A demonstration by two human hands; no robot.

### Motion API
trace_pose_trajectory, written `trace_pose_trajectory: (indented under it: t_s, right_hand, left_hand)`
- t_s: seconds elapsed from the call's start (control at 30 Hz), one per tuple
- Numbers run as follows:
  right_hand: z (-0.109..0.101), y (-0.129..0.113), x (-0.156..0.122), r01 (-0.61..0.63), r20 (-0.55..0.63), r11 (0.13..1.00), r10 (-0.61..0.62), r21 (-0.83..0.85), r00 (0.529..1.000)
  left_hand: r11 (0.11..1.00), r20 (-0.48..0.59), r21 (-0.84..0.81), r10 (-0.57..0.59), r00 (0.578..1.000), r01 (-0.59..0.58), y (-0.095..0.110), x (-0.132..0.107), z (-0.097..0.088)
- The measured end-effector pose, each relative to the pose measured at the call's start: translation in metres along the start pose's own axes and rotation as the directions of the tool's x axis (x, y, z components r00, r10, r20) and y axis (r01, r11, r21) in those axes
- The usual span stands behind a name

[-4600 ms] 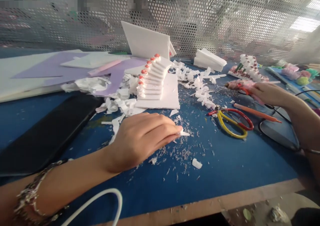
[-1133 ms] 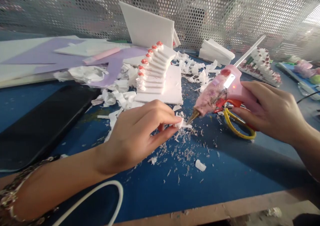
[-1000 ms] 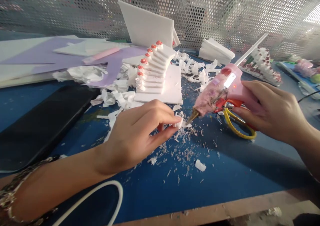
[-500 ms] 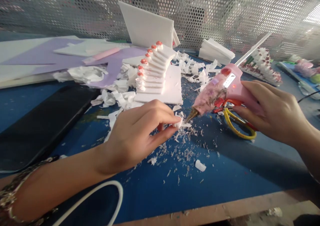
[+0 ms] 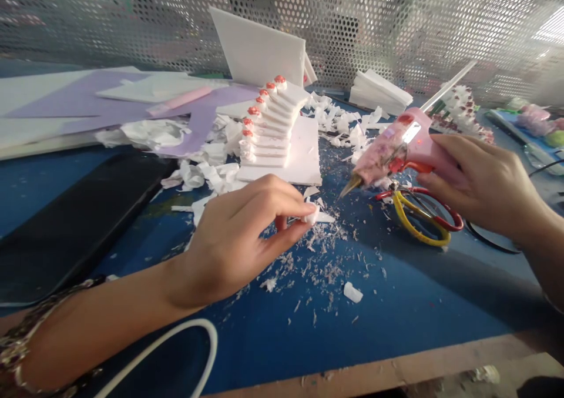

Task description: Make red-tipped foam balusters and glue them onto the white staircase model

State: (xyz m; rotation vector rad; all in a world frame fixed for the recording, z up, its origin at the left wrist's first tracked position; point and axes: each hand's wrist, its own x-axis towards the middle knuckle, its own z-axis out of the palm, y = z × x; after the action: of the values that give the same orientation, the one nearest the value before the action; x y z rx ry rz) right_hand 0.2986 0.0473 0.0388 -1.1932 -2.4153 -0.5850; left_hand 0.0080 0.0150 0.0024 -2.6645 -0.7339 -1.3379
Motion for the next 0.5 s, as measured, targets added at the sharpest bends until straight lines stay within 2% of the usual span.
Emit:
trace_pose_trajectory:
  t_s: [0.1,0.2,0.27,0.33,0.37,0.43,0.47,0.5]
  right_hand:
    - [0.008,0.031,0.0,-0.241,0.051,0.966,0.246,-0.092,0.968]
    - [0.023,0.072,-0.008,-0.442,0.082,0.87,0.468,-0.221,0.88]
    - [0.033,0.095,-0.014,-0.496,0.132,0.808,0.556,-0.317,0.821]
    - [0.038,0.104,-0.017,-0.491,0.187,0.776,0.591,-0.395,0.784]
    - [0.038,0.102,-0.016,-0.499,0.139,0.755,0.599,-0.424,0.788]
    - [0.032,0.08,-0.01,-0.494,-0.058,0.772,0.517,-0.4,0.854]
    - [0.026,0.062,-0.007,-0.457,-0.146,0.832,0.433,-0.314,0.889]
    - [0.02,0.041,-0.003,-0.355,-0.169,0.919,0.327,-0.175,0.93]
  left_hand:
    - [1.0,0.005,-0.004,0.029,1.0,-0.029,0.001,0.0,-0.001]
    - [1.0,0.018,-0.002,0.005,1.0,-0.005,0.002,-0.001,0.0]
    - [0.999,0.034,-0.021,-0.035,0.999,0.036,0.004,-0.002,0.001]
    - [0.993,0.072,-0.06,-0.096,0.993,0.1,0.007,-0.003,0.002]
    - [0.986,0.098,-0.085,-0.135,0.986,0.144,0.008,-0.003,0.003]
    - [0.963,0.143,-0.141,-0.209,0.967,0.229,0.012,-0.003,0.005]
    - [0.951,0.156,-0.168,-0.234,0.96,0.259,0.014,-0.003,0.006]
    - [0.942,0.161,-0.186,-0.251,0.954,0.28,0.015,-0.003,0.007]
